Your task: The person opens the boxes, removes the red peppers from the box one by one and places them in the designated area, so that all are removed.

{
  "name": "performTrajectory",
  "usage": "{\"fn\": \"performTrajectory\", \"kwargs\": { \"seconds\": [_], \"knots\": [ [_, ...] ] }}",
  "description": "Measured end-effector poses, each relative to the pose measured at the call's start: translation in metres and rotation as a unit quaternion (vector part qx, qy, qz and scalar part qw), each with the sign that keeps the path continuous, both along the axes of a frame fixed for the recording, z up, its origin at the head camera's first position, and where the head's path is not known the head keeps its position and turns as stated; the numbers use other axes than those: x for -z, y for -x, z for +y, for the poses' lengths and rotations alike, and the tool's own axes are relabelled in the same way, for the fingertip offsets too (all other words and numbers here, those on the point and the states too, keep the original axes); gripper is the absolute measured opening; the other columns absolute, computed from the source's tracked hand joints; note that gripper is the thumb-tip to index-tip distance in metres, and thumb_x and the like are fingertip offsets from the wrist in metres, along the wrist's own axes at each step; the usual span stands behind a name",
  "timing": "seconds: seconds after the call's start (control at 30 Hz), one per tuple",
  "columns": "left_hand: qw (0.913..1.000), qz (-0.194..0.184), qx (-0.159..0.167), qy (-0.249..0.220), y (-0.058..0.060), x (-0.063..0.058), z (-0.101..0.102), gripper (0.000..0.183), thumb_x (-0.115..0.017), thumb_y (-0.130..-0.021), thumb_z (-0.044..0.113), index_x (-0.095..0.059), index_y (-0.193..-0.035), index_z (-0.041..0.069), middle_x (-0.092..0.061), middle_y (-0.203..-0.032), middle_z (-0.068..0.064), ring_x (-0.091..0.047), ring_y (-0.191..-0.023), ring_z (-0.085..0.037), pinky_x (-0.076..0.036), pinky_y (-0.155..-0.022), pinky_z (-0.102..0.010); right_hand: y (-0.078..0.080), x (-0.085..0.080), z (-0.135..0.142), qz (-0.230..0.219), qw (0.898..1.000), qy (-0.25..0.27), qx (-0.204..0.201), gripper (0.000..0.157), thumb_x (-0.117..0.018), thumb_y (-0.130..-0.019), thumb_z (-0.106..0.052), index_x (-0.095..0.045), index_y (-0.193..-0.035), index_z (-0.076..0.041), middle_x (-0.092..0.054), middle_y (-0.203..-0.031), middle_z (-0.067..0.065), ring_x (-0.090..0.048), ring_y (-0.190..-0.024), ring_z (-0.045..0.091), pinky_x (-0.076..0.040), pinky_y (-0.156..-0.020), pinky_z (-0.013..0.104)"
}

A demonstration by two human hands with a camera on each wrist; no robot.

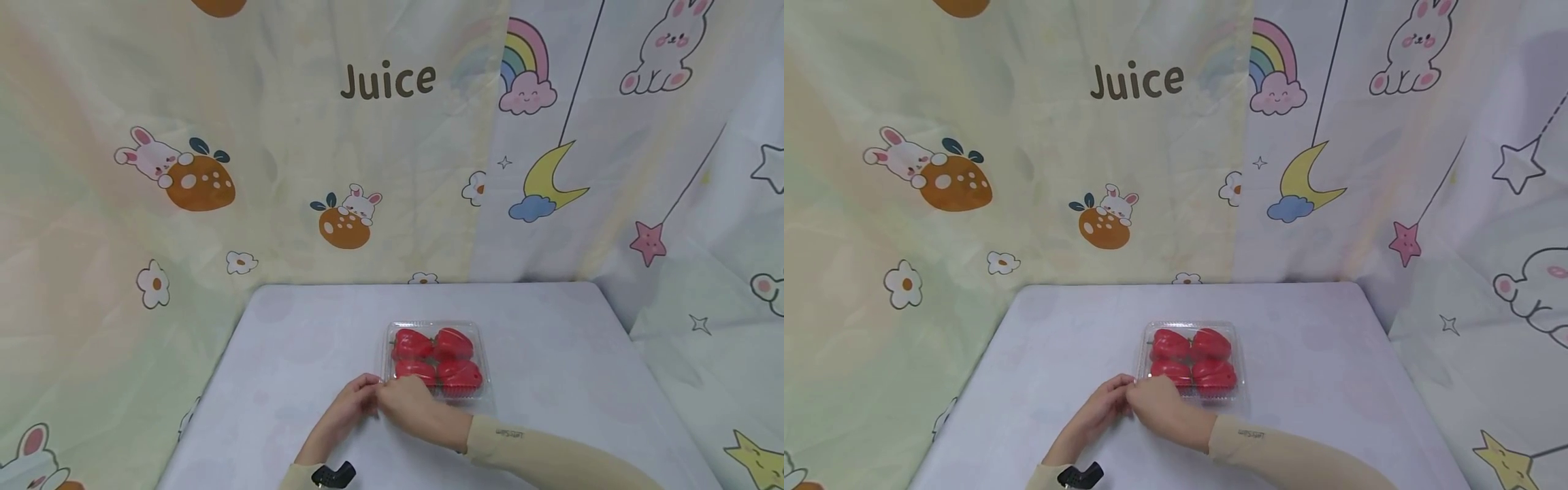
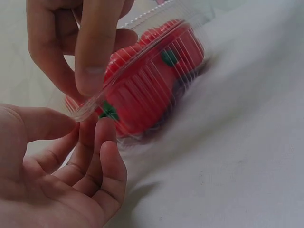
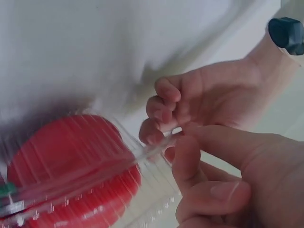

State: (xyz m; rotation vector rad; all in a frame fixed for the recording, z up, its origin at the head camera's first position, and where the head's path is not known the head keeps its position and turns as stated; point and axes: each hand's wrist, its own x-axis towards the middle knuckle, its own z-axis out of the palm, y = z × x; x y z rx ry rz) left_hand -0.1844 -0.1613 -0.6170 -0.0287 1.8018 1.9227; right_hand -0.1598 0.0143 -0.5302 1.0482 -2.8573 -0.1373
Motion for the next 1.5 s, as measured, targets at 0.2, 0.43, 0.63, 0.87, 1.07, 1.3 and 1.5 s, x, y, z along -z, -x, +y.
{"fn": "performTrajectory", "kwargs": {
  "seconds": [0.2,0.43,0.63,0.87,1.07,1.3,1.5],
  "knots": [
    [0.9999,-0.005,0.009,0.000,-0.003,0.000,0.000,0.030,-0.058,-0.101,0.026,-0.059,-0.122,0.004,-0.070,-0.100,0.003,-0.062,-0.091,-0.012,-0.051,-0.077,-0.026,-0.001,0.005,-0.004,0.005,1.000,-0.012,0.014,0.024,-0.083,-0.083,-0.031,-0.073,-0.103,-0.021,-0.065,-0.069,-0.007,-0.043,-0.052,0.004,-0.038,-0.046,0.015],
    [0.9999,-0.004,0.010,-0.005,-0.003,-0.001,-0.001,0.030,-0.056,-0.102,0.022,-0.058,-0.125,0.002,-0.068,-0.098,0.005,-0.060,-0.089,-0.011,-0.051,-0.076,-0.026,-0.002,0.008,-0.006,0.018,1.000,-0.020,0.010,0.022,-0.083,-0.082,-0.027,-0.073,-0.101,-0.022,-0.063,-0.069,-0.007,-0.040,-0.053,0.005,-0.038,-0.046,0.016],
    [0.9996,0.007,0.026,-0.006,-0.004,0.001,-0.004,0.032,-0.058,-0.100,0.017,-0.055,-0.127,0.001,-0.070,-0.106,0.004,-0.062,-0.090,-0.010,-0.053,-0.076,-0.025,-0.003,0.009,-0.009,0.017,1.000,-0.014,0.010,0.020,-0.083,-0.082,-0.026,-0.073,-0.099,-0.020,-0.060,-0.065,-0.006,-0.039,-0.051,0.005,-0.034,-0.044,0.015],
    [0.9988,0.021,0.044,-0.010,-0.004,0.001,-0.005,0.032,-0.059,-0.100,0.014,-0.053,-0.128,0.001,-0.071,-0.112,0.003,-0.063,-0.092,-0.009,-0.053,-0.078,-0.024,-0.002,0.011,-0.010,0.032,0.999,-0.013,0.007,0.017,-0.083,-0.082,-0.027,-0.073,-0.094,-0.018,-0.053,-0.058,-0.007,-0.036,-0.049,0.005,-0.031,-0.043,0.016],
    [0.9987,0.026,0.043,0.005,-0.002,0.002,-0.003,0.031,-0.060,-0.098,0.014,-0.054,-0.126,0.000,-0.071,-0.107,0.003,-0.062,-0.088,-0.010,-0.052,-0.077,-0.025,-0.001,0.012,-0.010,0.038,0.999,-0.008,0.002,0.019,-0.084,-0.081,-0.029,-0.075,-0.094,-0.019,-0.052,-0.056,-0.007,-0.036,-0.048,0.006,-0.031,-0.044,0.017],
    [0.9985,0.036,0.035,0.022,0.000,0.001,0.000,0.031,-0.060,-0.097,0.012,-0.053,-0.124,-0.003,-0.069,-0.102,0.002,-0.060,-0.085,-0.010,-0.051,-0.074,-0.024,0.000,0.013,-0.009,0.034,0.999,0.003,-0.002,0.017,-0.082,-0.083,-0.028,-0.075,-0.095,-0.017,-0.052,-0.056,-0.007,-0.036,-0.047,0.005,-0.030,-0.044,0.016],
    [0.9975,0.053,0.038,0.029,-0.001,0.001,0.000,0.031,-0.061,-0.097,0.011,-0.053,-0.123,-0.004,-0.069,-0.100,0.003,-0.060,-0.085,-0.009,-0.049,-0.074,-0.022,-0.001,0.014,-0.009,0.052,0.999,0.003,-0.009,0.018,-0.082,-0.083,-0.029,-0.076,-0.095,-0.017,-0.052,-0.056,-0.006,-0.035,-0.047,0.006,-0.030,-0.043,0.017]
  ]
}}
